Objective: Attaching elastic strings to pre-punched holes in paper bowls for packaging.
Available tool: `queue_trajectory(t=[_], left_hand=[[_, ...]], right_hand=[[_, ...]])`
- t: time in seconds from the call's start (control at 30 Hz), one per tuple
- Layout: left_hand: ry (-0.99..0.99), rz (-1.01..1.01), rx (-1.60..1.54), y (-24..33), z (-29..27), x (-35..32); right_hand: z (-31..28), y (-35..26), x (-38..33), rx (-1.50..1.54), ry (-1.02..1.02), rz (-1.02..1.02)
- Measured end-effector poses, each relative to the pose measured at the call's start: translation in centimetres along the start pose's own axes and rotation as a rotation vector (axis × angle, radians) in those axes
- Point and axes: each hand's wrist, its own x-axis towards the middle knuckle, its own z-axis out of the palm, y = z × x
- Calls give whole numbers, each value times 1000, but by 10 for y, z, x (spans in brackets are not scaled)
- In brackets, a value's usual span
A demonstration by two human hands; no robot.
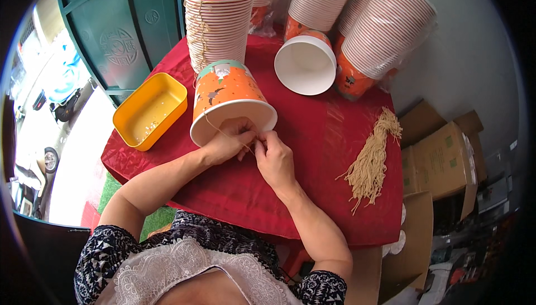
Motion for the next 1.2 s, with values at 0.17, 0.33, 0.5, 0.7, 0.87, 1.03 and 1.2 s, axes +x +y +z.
queue_trajectory(t=[0.17,0.33,0.5,0.7,0.87,1.03,1.2], left_hand=[[27,9,-50,-4,0,-1],[50,10,12,-3,1,-4],[102,83,165,-6,0,-6],[146,209,271,-16,1,-2],[199,269,316,-20,1,2],[259,295,432,-19,3,0],[253,338,533,-15,3,-3]], right_hand=[[4,2,3,-89,37,-102],[0,-2,2,-75,35,-98],[3,2,2,-58,42,-113],[1,1,2,-35,42,-93],[1,4,1,-63,55,-109],[-2,1,2,-54,13,-72],[0,2,3,-57,29,-65]])
